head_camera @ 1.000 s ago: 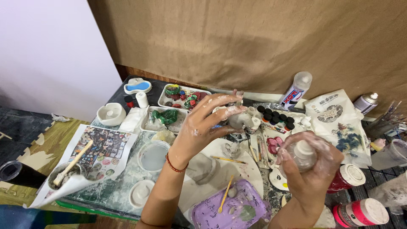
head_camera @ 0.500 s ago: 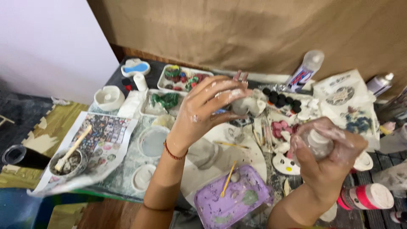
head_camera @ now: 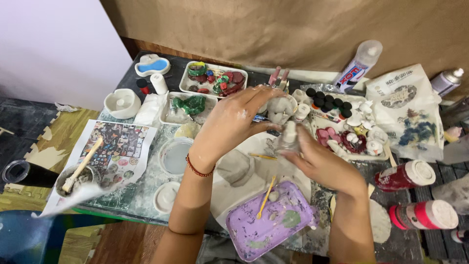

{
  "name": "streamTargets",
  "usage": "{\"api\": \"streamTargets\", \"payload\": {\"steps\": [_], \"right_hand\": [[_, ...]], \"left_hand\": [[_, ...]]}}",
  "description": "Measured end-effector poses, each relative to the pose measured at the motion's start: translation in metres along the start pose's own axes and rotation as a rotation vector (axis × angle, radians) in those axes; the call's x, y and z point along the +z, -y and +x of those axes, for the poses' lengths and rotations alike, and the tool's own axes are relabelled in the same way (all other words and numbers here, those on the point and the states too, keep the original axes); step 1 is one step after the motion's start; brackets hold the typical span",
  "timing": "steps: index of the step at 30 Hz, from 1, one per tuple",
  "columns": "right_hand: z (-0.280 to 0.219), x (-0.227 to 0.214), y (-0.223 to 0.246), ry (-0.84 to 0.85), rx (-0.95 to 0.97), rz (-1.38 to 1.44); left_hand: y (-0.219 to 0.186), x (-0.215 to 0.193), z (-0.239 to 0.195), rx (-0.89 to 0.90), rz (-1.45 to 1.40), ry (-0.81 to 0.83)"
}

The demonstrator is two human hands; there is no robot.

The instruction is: The person shapes a small lump of clay into a figurine using hands and a wooden sculpting tool. They repeatedly smooth the surface, add small clay pieces, and refine the form on a cluttered workbench.

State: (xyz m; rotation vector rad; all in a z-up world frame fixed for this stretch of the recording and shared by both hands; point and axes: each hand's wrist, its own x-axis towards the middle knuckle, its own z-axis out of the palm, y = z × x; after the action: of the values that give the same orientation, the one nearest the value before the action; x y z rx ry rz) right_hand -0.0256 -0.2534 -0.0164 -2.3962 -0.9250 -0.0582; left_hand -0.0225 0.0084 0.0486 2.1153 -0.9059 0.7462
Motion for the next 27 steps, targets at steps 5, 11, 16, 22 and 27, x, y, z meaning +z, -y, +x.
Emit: {"api": "streamTargets", "payload": {"steps": [5,11,16,22,27], "right_hand": [[0.006,0.028,0.003,0.119,0.158,0.182],[-0.005,0.042,0.005,0.003,-0.06,0.289],[-0.055,0.041,0.017,-0.367,0.175,0.083],[-0.091,0.059,0.049,0.078,0.118,-0.092],[-0.093,0.066,0.052,0.03,0.071,-0.066]], "left_hand": [[0.002,0.0,0.001,-0.063,-0.063,0.126],[0.005,-0.001,-0.003,-0.003,-0.096,0.109],[0.004,0.0,-0.003,0.008,-0.103,0.108],[0.002,0.007,-0.004,0.037,-0.101,0.117],[0.003,0.014,-0.002,0.077,-0.111,0.173]]}}
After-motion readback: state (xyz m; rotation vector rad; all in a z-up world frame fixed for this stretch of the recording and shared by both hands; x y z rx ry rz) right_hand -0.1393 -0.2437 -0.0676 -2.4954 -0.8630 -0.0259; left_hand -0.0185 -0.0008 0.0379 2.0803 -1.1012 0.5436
